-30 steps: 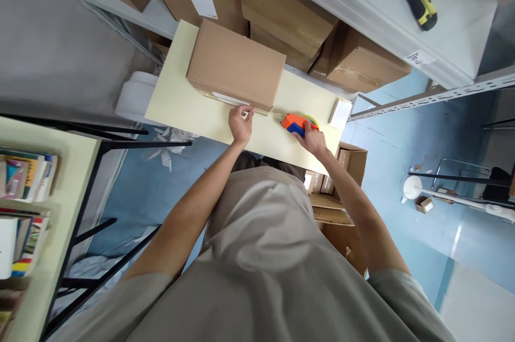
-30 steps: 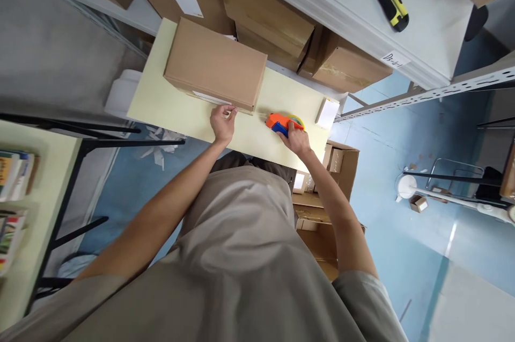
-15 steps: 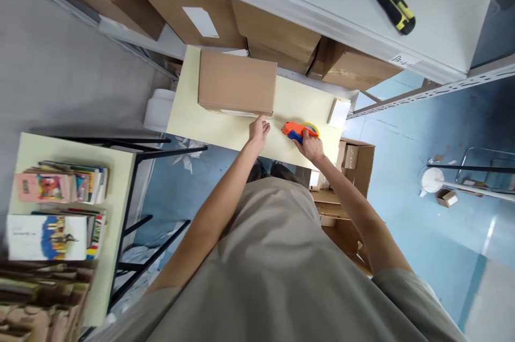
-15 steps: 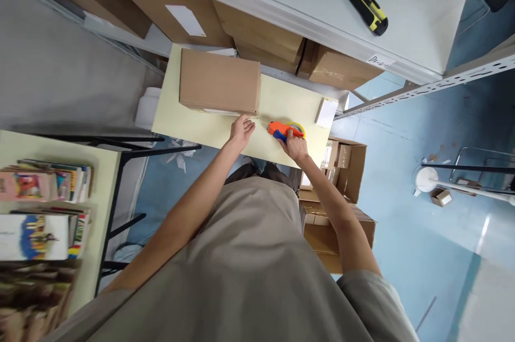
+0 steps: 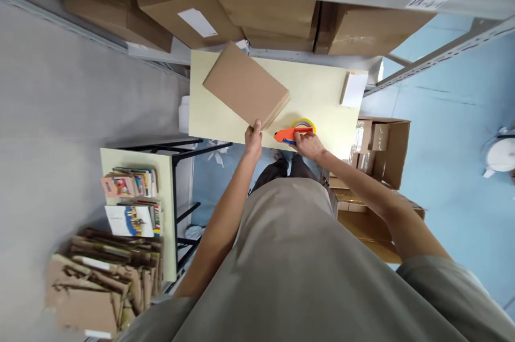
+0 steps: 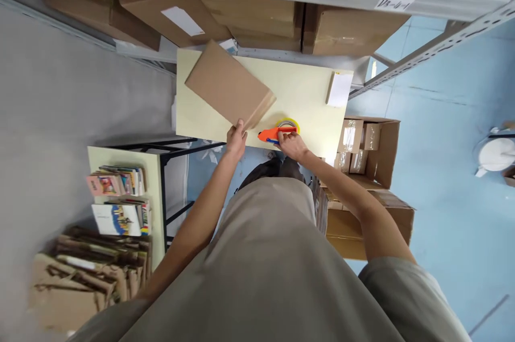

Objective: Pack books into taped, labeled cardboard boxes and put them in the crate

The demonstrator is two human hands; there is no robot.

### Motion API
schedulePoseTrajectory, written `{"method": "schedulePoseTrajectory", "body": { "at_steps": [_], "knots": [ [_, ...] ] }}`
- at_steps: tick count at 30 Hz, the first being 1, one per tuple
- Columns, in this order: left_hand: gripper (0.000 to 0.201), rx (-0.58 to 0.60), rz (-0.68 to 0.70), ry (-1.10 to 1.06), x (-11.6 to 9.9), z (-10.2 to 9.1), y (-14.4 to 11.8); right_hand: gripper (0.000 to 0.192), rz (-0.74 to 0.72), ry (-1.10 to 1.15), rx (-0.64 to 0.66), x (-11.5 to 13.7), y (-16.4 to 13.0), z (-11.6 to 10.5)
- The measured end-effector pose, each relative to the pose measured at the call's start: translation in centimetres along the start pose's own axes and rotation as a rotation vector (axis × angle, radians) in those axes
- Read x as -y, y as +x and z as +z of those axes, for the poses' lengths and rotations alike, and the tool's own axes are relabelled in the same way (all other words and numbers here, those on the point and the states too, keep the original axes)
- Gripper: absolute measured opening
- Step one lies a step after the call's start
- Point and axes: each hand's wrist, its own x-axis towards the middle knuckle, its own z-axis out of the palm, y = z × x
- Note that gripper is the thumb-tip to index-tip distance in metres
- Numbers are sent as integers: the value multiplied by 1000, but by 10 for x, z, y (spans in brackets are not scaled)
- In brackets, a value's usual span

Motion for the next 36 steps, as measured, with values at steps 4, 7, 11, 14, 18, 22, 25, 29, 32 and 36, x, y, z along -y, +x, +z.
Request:
{"method": "schedulePoseTrajectory", "body": {
  "at_steps": [4,7,11,14,18,22,25,29,32,36],
  "knots": [
    [43,-163,-172,-339,12,-23,-25,65,-73,-30,38,29,2,18],
    [43,-188,-168,-394,9,-24,-18,65,-55,-33,46,40,4,25],
    [60,-178,-106,-330,7,-20,-4,64,-13,-10,54,45,3,27],
    [76,-150,-55,-297,13,-19,-1,63,5,-1,52,48,2,28],
    [90,-139,-19,-244,19,-20,0,62,12,13,38,50,0,31],
    [91,-122,-1,-174,17,-19,1,59,16,28,29,50,-1,36],
    [89,-135,-19,-162,17,-17,0,59,15,51,20,49,-4,43],
    [90,-137,-13,-164,22,-17,0,58,26,86,5,50,-9,50],
    [94,-116,0,-170,27,-19,2,58,25,92,7,50,-11,51],
    [95,-126,-11,-203,30,-20,3,58,13,82,10,47,-10,51]
  ]
}}
